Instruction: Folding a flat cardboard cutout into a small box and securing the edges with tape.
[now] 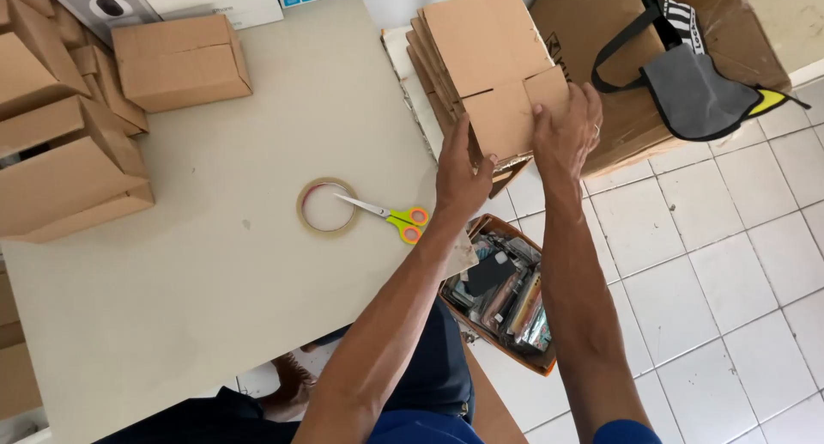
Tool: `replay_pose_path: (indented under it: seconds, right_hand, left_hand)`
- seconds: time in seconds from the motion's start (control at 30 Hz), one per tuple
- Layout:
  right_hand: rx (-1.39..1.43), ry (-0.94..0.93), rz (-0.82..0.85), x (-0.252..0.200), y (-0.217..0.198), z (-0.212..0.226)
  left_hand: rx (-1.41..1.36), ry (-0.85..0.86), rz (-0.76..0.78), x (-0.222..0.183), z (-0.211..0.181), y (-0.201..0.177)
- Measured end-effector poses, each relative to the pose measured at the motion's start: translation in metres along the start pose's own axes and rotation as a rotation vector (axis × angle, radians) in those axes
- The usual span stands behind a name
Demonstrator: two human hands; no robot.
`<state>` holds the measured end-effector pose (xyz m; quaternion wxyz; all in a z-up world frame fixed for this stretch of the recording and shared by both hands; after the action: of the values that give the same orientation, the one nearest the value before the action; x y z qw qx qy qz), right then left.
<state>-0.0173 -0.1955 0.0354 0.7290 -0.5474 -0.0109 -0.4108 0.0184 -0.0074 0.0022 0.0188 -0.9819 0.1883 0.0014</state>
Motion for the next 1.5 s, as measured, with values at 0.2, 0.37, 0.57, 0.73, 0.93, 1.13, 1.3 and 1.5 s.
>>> replay_pose_path:
  seconds: [0.2, 0.37, 0.57, 0.73, 0.93, 1.13, 1.3, 1.5]
  right_hand:
    - [0.480, -0.192, -0.301, -0.003, -0.032, 0.029]
    - [0.644, -0.312, -0.277, -0.035, -0.091, 0.083]
    - [0.711, -0.551, -0.315, -0.113, -0.109, 0.145]
    - [0.816, -0.757, -0.152, -0.172, -0.108, 0.217]
    - [1.158, -0.844, -0.113, -0.229, -0.055, 0.246]
    - [0.493, -0.694, 0.027, -0.245, -0.003, 0.247]
    - [0.096, -0.598, 0.611, -0.252, 0.047, 0.247]
    - [-0.147, -0.574, 0.492, -0.252, 0.092, 0.237]
  left_hand:
    - [-0.194, -0.082, 0.022, -0.003, -0.030, -0.014]
    - [-0.470, -0.081, 0.015, -0.008, -0.050, -0.042]
    - [-0.831, -0.048, -0.016, -0.023, -0.046, -0.131]
    - [-1.054, -0.096, -0.029, -0.061, -0.005, -0.236]
    - [-1.088, 0.033, -0.154, -0.121, 0.013, -0.337]
    - [-1.193, 0.007, -0.271, -0.178, 0.065, -0.387]
    - [-1.243, -0.061, -0.246, -0.184, 0.154, -0.390]
    - [-1.352, -0.108, -0.191, -0.198, 0.127, -0.381]
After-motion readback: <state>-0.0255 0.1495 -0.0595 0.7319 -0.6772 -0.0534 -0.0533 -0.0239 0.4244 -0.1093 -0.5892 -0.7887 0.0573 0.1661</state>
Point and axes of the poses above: each hand's wrist, its own x-axis towards the middle knuckle, its own y-axis out of the palm, z = x × y, the point moved 2 cm from there along x, towards the middle knuckle, and after that the axes turned 7 degrees about -y, right-handed, at the moved point
